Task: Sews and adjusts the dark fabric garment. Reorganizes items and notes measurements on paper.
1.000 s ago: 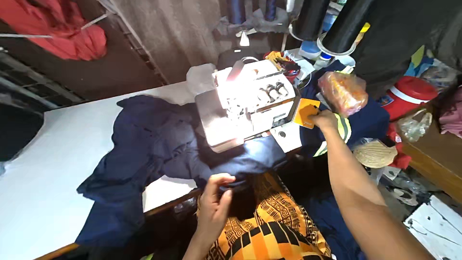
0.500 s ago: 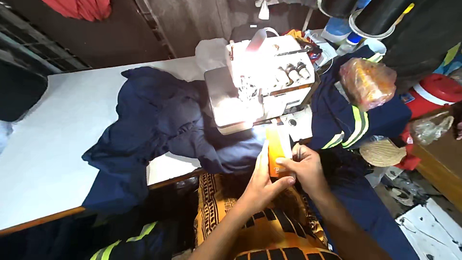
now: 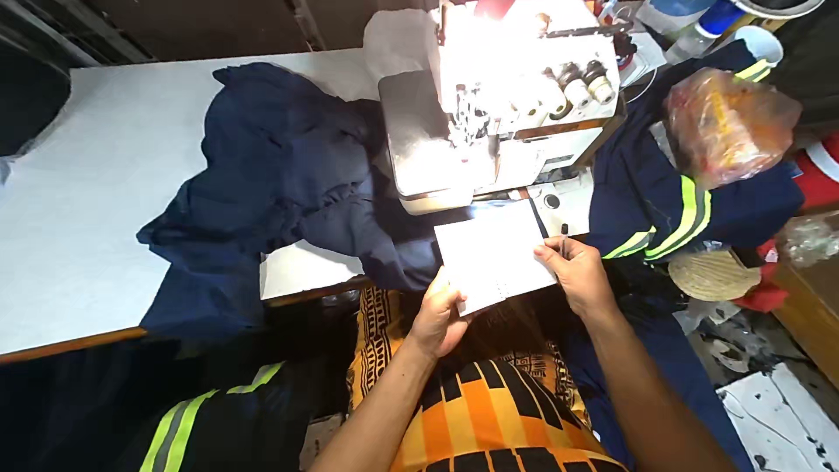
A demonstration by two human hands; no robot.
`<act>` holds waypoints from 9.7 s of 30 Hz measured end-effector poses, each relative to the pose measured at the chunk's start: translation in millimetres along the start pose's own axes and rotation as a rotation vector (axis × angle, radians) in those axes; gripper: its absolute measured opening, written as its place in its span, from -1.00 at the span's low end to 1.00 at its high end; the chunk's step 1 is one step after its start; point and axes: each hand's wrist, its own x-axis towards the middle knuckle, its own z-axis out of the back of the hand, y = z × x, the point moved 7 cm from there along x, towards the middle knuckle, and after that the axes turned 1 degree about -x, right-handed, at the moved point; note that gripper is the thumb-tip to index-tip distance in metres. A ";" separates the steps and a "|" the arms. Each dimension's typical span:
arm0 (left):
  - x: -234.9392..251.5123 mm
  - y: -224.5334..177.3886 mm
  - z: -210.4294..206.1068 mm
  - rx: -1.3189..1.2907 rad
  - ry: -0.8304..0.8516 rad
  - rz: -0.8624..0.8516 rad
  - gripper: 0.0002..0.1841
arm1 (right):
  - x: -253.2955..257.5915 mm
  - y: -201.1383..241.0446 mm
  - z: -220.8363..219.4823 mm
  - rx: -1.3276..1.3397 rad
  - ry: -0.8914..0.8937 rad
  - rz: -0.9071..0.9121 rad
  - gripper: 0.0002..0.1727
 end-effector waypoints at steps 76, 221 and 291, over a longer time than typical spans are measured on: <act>16.2 10.3 2.0 -0.185 -0.176 -0.022 -0.48 | -54.2 -5.2 -25.6 -0.895 -0.097 0.473 -0.20; -11.1 -0.3 -87.7 2.405 -0.391 -1.131 -0.20 | 80.3 8.9 -24.7 0.180 0.367 0.164 -0.80; 39.8 29.6 -98.7 2.182 0.233 -0.415 -0.49 | 77.0 7.2 -17.1 0.101 0.201 0.342 -0.76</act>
